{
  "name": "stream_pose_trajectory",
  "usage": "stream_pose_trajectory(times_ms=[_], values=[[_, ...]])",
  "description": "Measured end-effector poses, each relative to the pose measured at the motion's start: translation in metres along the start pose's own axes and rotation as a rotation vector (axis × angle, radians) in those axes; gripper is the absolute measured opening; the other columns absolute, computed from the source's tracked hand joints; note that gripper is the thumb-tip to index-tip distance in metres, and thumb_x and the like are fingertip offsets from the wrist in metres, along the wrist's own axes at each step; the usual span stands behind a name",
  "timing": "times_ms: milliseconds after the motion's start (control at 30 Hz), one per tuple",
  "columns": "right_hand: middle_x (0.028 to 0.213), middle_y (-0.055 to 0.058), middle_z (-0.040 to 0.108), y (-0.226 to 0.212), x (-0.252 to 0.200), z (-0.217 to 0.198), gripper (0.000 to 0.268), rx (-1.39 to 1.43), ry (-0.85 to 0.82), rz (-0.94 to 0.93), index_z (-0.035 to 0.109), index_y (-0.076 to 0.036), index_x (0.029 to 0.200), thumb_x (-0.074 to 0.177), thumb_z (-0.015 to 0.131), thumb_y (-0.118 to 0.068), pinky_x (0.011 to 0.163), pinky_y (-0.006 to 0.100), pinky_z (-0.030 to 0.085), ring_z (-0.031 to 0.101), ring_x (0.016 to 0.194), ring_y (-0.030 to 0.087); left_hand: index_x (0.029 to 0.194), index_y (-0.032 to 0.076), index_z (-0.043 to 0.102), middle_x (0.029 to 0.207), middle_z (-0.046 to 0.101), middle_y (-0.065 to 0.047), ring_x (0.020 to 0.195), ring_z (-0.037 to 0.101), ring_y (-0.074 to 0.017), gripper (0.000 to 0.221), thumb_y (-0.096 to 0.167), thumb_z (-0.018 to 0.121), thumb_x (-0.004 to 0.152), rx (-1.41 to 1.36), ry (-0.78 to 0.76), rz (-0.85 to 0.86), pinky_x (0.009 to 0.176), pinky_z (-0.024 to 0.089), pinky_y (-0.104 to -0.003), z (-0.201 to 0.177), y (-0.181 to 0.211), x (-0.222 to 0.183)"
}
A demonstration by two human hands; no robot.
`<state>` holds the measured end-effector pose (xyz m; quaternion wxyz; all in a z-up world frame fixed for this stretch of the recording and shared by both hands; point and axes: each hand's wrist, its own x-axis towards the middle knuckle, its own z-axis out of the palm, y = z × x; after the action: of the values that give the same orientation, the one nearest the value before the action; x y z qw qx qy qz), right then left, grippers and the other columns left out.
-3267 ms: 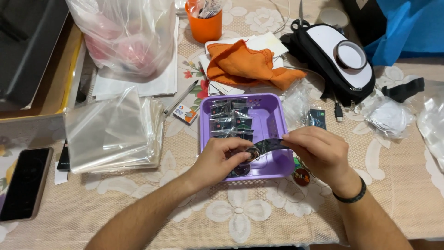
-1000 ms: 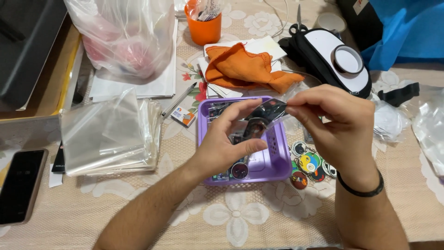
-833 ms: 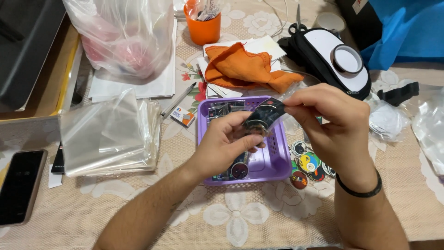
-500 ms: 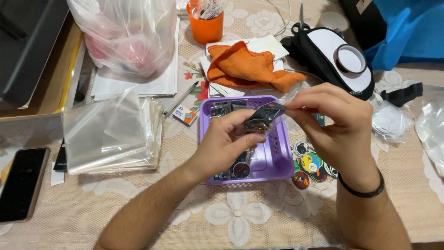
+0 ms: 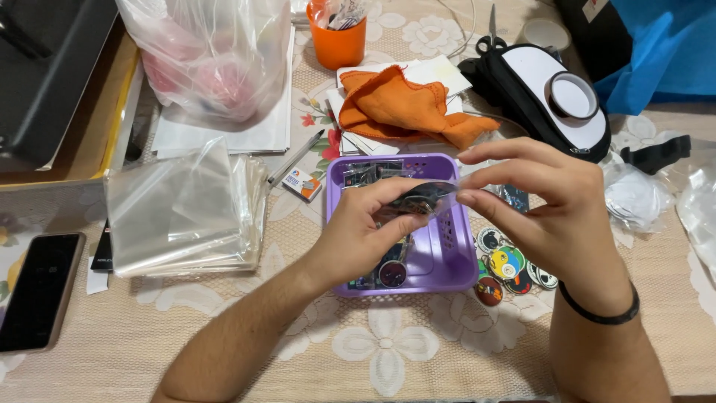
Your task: Packaging small keychains and stickers into individual plastic bags and organizing them in a tray.
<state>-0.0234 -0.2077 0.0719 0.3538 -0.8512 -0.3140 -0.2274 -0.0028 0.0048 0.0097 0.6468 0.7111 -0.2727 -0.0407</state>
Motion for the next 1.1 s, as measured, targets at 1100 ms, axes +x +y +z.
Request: stream_pose_trajectory(times_ms=[1100], values=[[0.118, 0.02, 0.069, 0.026, -0.044, 0.028, 0.023, 0.059, -0.085, 0.224, 0.062, 0.008, 0.121, 0.099, 0.067, 0.009, 0.107, 0.033, 0.053, 0.068, 0.113, 0.027, 0.115, 0.02, 0.07, 0.114, 0.077, 0.002, 0.106, 0.078, -0.0167, 0.021, 0.029, 0.064, 0.097, 0.333, 0.189, 0.269, 0.096, 0.06, -0.03, 0.004, -0.004, -0.011]])
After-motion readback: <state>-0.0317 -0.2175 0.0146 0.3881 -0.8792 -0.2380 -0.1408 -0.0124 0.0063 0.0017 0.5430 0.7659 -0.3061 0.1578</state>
